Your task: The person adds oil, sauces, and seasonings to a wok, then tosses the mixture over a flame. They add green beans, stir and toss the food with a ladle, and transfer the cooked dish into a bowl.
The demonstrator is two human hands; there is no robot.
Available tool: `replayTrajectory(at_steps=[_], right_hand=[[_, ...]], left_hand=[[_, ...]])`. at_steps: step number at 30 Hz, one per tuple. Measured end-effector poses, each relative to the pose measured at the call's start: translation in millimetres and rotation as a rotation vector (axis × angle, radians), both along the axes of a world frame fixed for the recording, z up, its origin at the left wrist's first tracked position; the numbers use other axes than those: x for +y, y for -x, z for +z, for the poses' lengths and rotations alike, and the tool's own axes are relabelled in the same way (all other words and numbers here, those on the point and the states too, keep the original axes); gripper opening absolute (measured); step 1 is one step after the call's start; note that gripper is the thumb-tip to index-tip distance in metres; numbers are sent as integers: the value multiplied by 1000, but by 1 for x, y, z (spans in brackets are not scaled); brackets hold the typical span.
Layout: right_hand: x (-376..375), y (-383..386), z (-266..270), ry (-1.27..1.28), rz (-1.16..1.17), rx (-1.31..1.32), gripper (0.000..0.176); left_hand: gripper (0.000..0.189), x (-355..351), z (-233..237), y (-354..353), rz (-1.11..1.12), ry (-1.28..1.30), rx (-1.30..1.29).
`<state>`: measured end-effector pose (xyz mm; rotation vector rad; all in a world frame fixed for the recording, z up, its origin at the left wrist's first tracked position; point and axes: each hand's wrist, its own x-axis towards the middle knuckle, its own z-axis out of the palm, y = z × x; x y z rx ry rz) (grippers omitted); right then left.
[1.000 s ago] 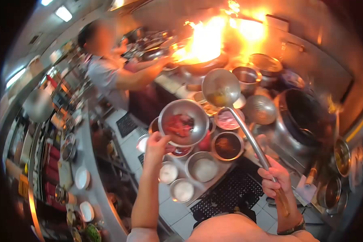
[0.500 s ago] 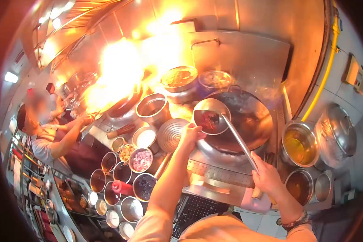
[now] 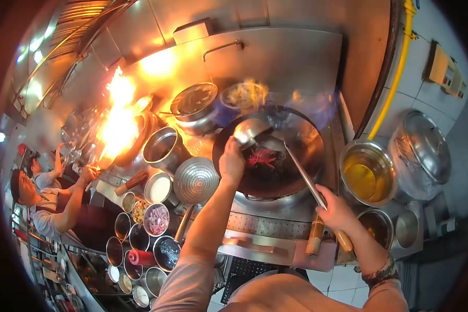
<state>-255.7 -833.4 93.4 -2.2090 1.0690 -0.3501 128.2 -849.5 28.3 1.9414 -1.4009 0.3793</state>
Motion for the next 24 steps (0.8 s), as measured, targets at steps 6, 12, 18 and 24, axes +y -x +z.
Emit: replayTrajectory(at_steps=[6,12,18,24], right_hand=[[-37,-46,8,-367,-89,-20,65],[-44,-53,-8,-403,21,-131,59],[-17,-35,-5,-645,10,-247,59],[-39,-87,-39,-377,-24,-283,60]], left_hand=[[12,56,14,-21,223,412,1439],[8,204,31,-13,53,856,1831],[12,407,40,-4,315,1054,1590],[17,651,16,57,742,1373,1296]])
